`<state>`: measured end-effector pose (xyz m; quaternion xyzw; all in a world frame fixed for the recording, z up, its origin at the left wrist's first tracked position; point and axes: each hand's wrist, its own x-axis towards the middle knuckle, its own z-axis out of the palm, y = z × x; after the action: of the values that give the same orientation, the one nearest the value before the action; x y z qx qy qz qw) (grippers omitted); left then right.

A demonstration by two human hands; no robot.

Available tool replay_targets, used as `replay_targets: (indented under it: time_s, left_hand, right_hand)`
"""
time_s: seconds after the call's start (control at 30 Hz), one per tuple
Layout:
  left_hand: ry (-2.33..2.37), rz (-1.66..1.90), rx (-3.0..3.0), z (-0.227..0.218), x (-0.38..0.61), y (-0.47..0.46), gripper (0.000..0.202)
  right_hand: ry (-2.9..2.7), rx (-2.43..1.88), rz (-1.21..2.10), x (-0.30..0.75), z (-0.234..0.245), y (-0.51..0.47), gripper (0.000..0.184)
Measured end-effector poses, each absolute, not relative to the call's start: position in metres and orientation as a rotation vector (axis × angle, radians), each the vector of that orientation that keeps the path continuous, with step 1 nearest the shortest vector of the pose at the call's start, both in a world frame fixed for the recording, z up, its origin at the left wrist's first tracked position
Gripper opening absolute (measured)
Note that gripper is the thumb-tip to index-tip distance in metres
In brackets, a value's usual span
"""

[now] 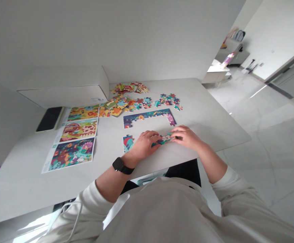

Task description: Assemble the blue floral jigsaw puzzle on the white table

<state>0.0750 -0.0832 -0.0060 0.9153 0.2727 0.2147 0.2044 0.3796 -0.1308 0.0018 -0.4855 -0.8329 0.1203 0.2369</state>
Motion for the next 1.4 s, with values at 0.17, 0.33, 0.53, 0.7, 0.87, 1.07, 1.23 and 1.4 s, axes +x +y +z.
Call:
replay_targets:
  time_s: [0.17,0.33,0.53,0.7,0.87,1.07,1.23,1.4]
  left_hand:
    - [0.719,0.595,2.577,-0.006,0.080,-0.087,0.031]
    - [0.712,0.555,2.619,-0.008,0.085,-0.089,0.034]
    - [0.723,0.535,2.654,-0.011,0.089,-0.091,0.039]
    - [0.689,0.515,2.666,-0.009,0.091,-0.092,0.042]
    - [0.630,0.449,2.704,-0.007,0.092,-0.095,0.043]
    - [0.631,0.432,2.705,-0.009,0.094,-0.097,0.047]
    - [0.637,0.419,2.709,-0.012,0.094,-0.097,0.051]
    - [0.633,0.402,2.736,-0.011,0.094,-0.098,0.052]
  right_hand:
    - [-2.307,-1.337,0.317,0.381,0.000,-0.130,0.014]
    - [-2.322,-1.337,0.326,0.379,-0.001,-0.131,0.014]
    - [-2.303,-1.372,0.325,0.387,0.001,-0.135,0.035]
    - [-2.332,-1.396,0.385,0.400,0.008,-0.136,0.045]
    - [-2.354,-1.418,0.368,0.406,0.010,-0.133,0.037]
    - [-2.337,-1.412,0.340,0.414,0.009,-0.135,0.035]
    - [-2.291,-1.409,0.341,0.418,0.007,-0.138,0.033]
    - [-2.312,-1.364,0.356,0.412,0.005,-0.137,0.031]
